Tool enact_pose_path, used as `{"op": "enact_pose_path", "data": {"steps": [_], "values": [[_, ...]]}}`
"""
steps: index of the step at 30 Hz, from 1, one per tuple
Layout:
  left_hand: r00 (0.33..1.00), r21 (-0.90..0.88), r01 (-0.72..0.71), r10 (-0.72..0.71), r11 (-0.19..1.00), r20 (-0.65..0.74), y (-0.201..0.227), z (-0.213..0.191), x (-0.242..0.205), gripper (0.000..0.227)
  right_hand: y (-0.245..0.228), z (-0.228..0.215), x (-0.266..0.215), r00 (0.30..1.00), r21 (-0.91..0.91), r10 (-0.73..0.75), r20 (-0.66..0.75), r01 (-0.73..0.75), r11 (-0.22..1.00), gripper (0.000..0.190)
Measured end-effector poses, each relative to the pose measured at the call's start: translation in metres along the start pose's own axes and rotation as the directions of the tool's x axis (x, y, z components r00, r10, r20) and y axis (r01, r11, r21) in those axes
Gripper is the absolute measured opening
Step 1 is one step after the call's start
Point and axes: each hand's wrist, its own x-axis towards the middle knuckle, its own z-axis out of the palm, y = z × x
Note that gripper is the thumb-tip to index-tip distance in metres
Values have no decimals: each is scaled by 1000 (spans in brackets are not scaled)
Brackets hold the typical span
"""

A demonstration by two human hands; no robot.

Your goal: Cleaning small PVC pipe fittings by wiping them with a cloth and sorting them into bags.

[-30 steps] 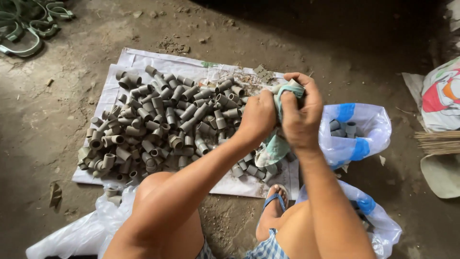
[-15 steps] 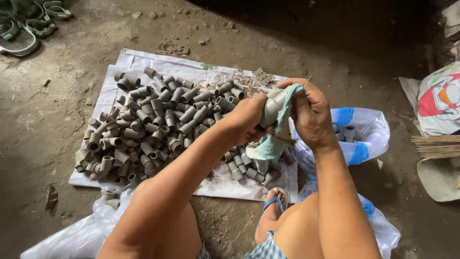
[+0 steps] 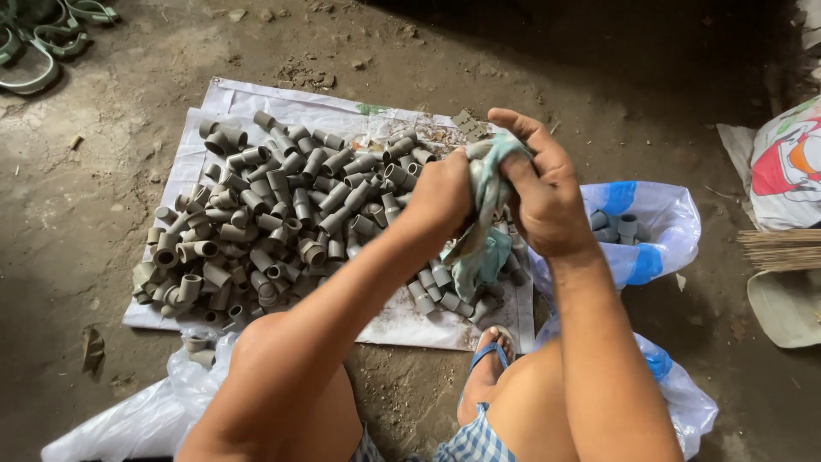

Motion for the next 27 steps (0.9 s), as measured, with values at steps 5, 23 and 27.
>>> {"op": "enact_pose_path", "data": {"steps": [5,23,27], "values": [[975,-225,214,-194,951,111,-19,-3,27,76,36,-7,-1,996,374,37,82,-65,925,51],[924,237,-380,357,894,136,-10,-16,3,65,19,-15,-6,998,277,33,61,-49,960,39],[761,-128,268,-128,955,636,-7,-27,0,57,17,-21,-11,984,270,79,159,-120,955,55]]}}
